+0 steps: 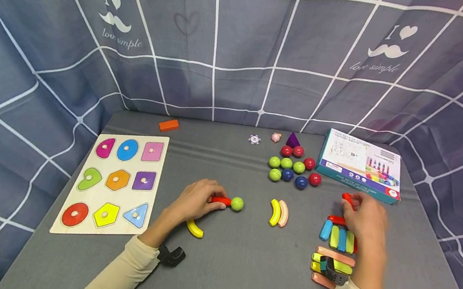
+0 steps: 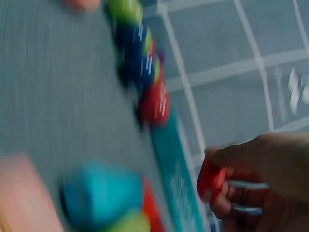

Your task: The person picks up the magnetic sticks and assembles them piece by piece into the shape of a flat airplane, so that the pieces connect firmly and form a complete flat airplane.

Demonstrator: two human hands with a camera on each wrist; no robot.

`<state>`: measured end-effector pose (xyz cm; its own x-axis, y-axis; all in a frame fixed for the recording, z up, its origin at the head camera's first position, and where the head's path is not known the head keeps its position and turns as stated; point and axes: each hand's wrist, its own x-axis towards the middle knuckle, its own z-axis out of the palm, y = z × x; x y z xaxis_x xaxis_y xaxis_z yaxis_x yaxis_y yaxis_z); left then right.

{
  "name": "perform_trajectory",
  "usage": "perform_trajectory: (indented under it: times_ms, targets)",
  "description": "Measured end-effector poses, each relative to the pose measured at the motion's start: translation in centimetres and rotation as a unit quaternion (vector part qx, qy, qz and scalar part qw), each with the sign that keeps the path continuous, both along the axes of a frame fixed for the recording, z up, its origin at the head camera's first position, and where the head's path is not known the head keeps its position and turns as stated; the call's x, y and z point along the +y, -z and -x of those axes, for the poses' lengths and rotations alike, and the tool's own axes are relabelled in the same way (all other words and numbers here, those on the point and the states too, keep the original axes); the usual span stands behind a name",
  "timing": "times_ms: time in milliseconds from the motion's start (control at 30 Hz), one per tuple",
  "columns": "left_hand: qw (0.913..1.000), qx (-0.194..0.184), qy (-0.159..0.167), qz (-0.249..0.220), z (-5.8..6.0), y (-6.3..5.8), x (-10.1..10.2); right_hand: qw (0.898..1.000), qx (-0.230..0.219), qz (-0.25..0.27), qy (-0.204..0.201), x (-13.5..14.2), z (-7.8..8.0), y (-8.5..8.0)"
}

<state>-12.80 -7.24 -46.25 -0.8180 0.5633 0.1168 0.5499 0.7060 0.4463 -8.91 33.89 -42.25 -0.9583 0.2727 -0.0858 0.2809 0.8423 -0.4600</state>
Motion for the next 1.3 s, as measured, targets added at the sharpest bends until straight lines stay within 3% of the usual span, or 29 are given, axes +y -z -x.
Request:
perform_trajectory:
  times_ms: [67, 167, 333, 433, 567, 800, 1300]
  targets:
    - [1.0000, -0.001, 0.000, -0.001, 0.0, 0.0, 0.0, 0.998, 0.059, 0.029, -0.016, -2.3, 0.3, -0.6]
    - [1.0000, 0.001, 0.000, -0.001, 0.0, 0.0, 0.0, 0.986, 0.127, 0.081, -0.073, -5.9, 1.0, -0.7]
    - [1.0000, 0.005, 0.002, 0.000, 0.0, 0.1, 0.1, 0.962, 0.128, 0.175, -0.168, -11.9, 2.3, 0.3]
    - [1.0000, 0.007, 0.001, 0.001, 0.0, 0.1, 0.1, 0.953, 0.109, 0.207, -0.194, -15.2, 2.9, 1.1]
    - [0.9999, 0.010, 0.003, 0.004, 0.0, 0.0, 0.1, 0.952, 0.099, 0.220, -0.189, -17.8, 3.8, 2.4]
    - [0.9999, 0.009, 0.006, 0.010, -0.1, -0.1, 0.1, 0.958, 0.084, 0.235, -0.144, -19.6, 4.7, 4.1]
    - [0.9998, 0.013, 0.008, 0.014, -0.4, -0.3, 0.8, 0.962, 0.063, 0.241, -0.109, -20.9, 4.6, 5.2]
